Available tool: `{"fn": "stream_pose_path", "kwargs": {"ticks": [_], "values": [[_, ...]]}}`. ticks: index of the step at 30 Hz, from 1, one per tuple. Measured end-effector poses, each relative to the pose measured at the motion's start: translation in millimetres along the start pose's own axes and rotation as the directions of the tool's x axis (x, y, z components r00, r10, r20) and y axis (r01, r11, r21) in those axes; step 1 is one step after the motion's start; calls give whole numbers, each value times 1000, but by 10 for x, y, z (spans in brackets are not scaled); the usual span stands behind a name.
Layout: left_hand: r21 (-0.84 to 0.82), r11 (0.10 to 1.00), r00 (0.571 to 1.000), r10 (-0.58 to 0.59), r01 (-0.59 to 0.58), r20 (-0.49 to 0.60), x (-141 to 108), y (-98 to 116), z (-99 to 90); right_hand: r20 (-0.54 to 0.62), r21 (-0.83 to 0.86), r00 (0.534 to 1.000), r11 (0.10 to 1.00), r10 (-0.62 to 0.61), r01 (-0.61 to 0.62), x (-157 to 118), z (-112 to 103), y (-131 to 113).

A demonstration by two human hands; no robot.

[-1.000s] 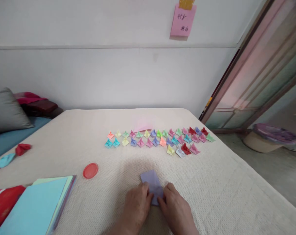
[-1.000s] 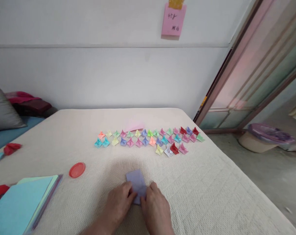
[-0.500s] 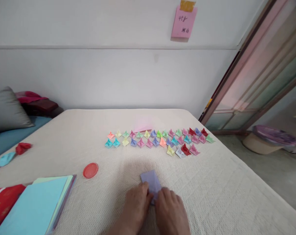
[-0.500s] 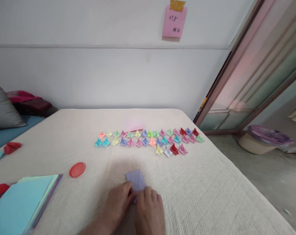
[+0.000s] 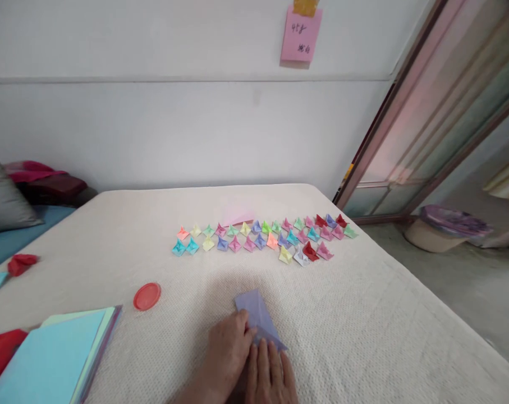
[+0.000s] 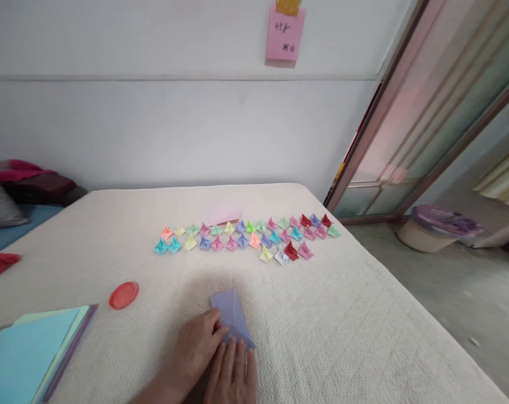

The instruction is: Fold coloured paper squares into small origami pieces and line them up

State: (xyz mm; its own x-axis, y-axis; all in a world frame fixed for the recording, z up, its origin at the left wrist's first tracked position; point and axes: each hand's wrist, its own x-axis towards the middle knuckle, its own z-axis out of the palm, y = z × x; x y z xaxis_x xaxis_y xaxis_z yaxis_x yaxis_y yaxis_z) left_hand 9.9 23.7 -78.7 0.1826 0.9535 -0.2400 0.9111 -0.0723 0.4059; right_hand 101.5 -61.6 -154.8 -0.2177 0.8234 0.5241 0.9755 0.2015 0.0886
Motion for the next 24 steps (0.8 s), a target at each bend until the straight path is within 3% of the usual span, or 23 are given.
{"fn": "stream_pose_path", "kwargs": {"ticks": [2,5,24], "values": [[7,1000,1000,-5,5,-2,3,2,5,-86,-6,996,1000,-9,8,-4,32,9],[12,1000,1000,-6,6,-5,5,2,11,-127,-42,992,999,-22,17,4,51,20],[21,1000,1000,-13,13,6,5,20,-14,-80,-123,997,992,-8,-1,48,-14,107]]}}
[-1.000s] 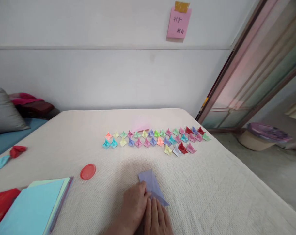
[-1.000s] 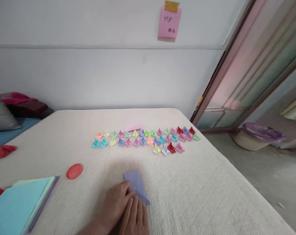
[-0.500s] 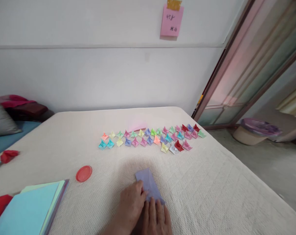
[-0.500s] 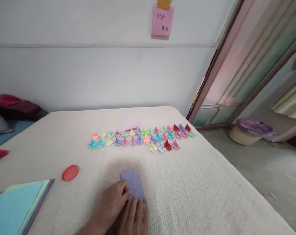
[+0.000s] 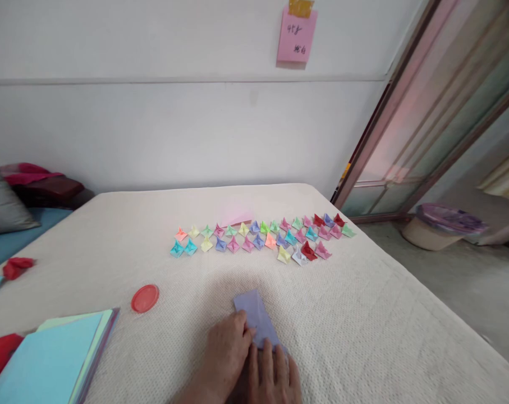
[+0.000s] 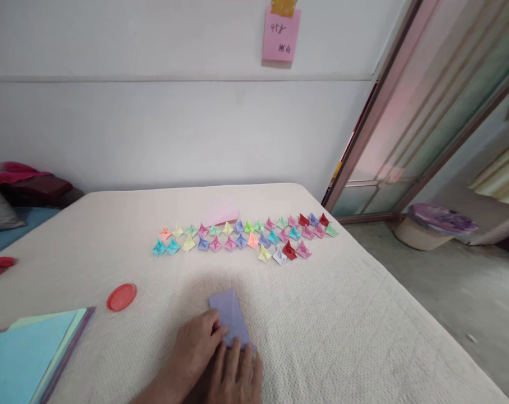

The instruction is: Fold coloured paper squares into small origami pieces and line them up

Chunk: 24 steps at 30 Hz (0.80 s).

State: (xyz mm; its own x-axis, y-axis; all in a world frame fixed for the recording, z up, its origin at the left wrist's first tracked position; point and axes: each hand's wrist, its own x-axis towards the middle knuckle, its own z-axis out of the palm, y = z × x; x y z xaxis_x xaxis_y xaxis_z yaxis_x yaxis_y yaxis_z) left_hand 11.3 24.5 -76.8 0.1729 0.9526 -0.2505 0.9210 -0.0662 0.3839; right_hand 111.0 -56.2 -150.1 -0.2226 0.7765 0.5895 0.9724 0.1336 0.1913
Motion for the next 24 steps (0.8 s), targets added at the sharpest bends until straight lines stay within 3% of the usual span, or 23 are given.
{"fn": "stream_pose_path", "kwargs": {"ticks": [6,11,24], "values": [[5,1000,1000,7,-7,-2,-21,3,1,-43,58,998,998,34,-32,-6,23,-18],[2,1000,1000,13,-13,-5,-22,-3,11,-89,118,996,993,-8,19,-11,58,-42],[-14,999,1000,30,-30,0,-36,4,-30,-14,132,1000,991,-8,10,-15,59,-71]]}}
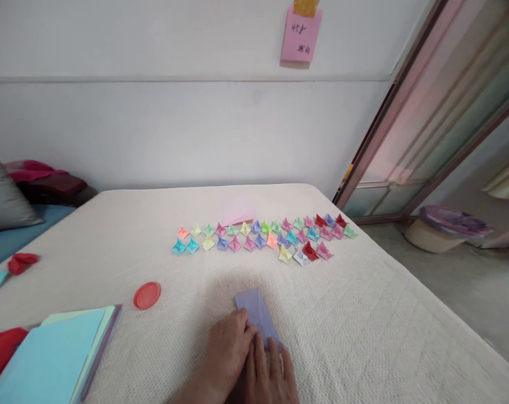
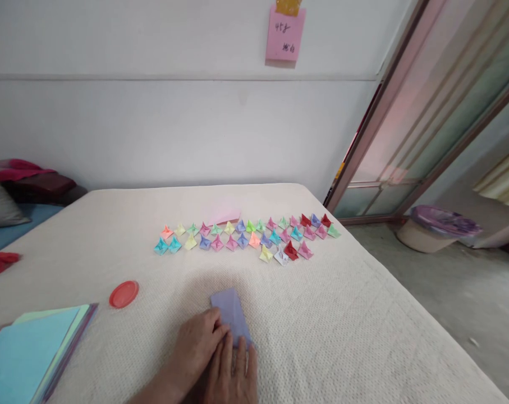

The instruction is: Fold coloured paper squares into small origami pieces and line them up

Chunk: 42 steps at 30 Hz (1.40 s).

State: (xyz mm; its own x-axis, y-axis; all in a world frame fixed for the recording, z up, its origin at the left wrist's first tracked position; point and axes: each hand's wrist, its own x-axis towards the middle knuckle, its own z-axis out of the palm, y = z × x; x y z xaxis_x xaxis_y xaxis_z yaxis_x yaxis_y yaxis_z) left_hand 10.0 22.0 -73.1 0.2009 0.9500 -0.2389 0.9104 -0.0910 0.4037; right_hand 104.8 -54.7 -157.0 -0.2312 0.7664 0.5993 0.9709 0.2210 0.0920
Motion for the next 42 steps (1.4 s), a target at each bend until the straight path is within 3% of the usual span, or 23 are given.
{"fn": "stream_pose_path", "kwargs": {"ticks": [11,16,22,34,42], "values": [[-50,998,999,-42,43,19,45,3,-38,53,10,999,1000,10,-10,29,-35,10],[-124,990,997,-71,73,20,123,-138,-164,67,113,996,992,58,-65,53,-49,-3],[-92,990,994,-111,110,-8,83,-172,-283,30,137,997,987,77,-80,6,17,-19],[-4,994,994,-105,105,19,51,-142,-271,77,57,997,998,-16,11,7,-25,26],[-12,996,996,-86,87,23,34,-132,-245,47,101,998,994,33,-37,-9,12,-3]]}}
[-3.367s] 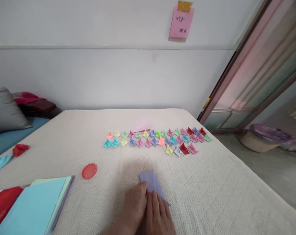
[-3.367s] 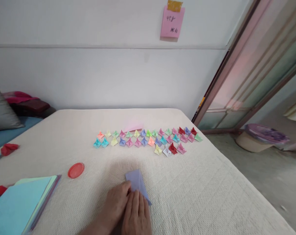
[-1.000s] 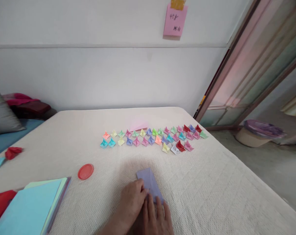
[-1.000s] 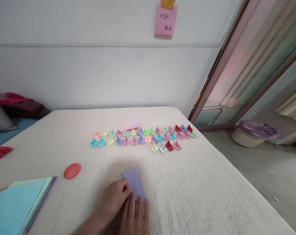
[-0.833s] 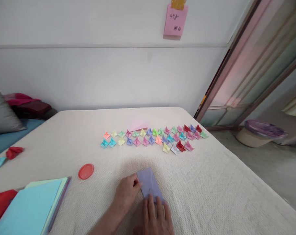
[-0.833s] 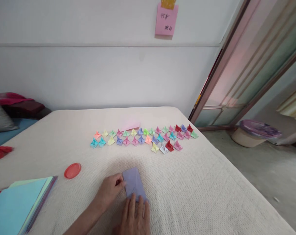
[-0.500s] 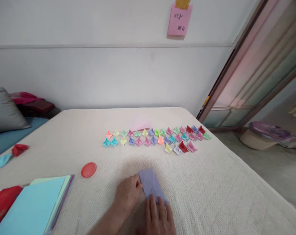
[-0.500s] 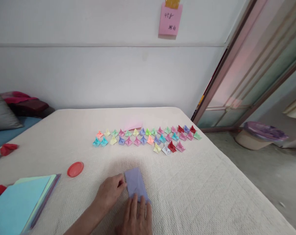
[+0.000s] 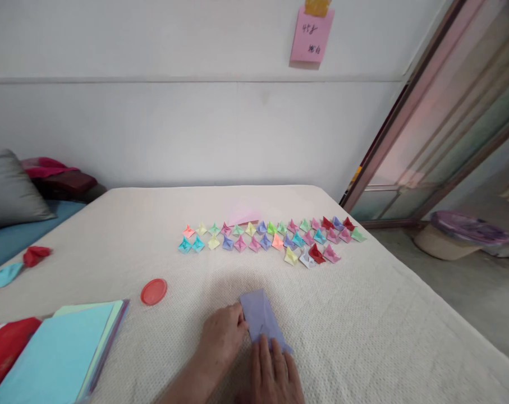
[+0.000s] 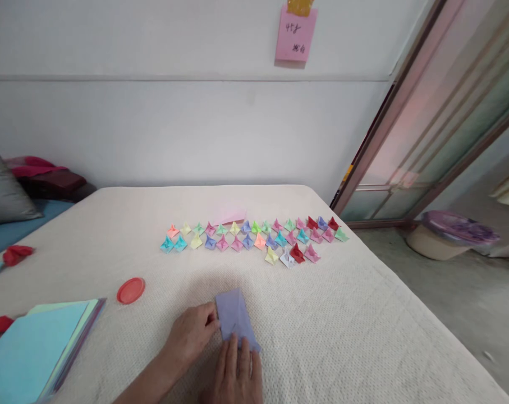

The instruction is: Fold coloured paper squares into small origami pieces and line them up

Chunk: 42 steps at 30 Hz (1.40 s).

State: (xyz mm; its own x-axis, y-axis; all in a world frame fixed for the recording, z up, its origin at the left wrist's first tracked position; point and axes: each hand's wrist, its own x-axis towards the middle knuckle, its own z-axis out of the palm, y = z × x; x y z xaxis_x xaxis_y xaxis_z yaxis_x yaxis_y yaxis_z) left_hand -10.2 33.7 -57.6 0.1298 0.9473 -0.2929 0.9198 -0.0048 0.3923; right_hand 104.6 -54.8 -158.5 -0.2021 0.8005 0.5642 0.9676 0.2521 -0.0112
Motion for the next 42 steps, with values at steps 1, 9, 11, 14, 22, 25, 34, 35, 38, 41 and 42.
{"fn": "stream_pose_path", "kwargs": {"ticks": [1,9,11,14,22,25,34,35,38,41,42], "values": [[-2,1000,1000,3,-3,3,-4,3,1,-5,7,1000,1000,5,-5,0,3,-1],[-4,1000,999,22,-22,33,-28,35,-2,9,-6,1000,1000,-12,12,-8,24,14],[-1,1000,999,25,-25,28,-30,35,9,14,-23,1000,999,-24,24,-13,36,18],[2,999,999,32,-32,25,-33,29,26,29,-46,999,998,-44,46,-19,50,24],[10,999,999,48,-48,19,-32,40,17,36,-51,998,998,-43,44,-1,38,12],[12,999,999,44,-44,23,-42,47,14,29,-61,999,997,-35,37,12,28,-6],[19,999,998,42,-43,39,-37,34,25,94,-22,995,999,42,-40,29,-17,-26],[19,999,998,45,-46,39,-38,34,26,108,-26,993,999,39,-36,30,-21,-27],[20,998,998,54,-55,42,-40,34,33,142,-22,989,999,43,-40,40,-39,-29],[24,998,997,57,-58,50,-35,27,48,146,12,986,996,81,-84,56,-65,-28],[25,998,997,57,-59,53,-32,23,55,146,22,985,995,92,-96,60,-73,-26]]}}
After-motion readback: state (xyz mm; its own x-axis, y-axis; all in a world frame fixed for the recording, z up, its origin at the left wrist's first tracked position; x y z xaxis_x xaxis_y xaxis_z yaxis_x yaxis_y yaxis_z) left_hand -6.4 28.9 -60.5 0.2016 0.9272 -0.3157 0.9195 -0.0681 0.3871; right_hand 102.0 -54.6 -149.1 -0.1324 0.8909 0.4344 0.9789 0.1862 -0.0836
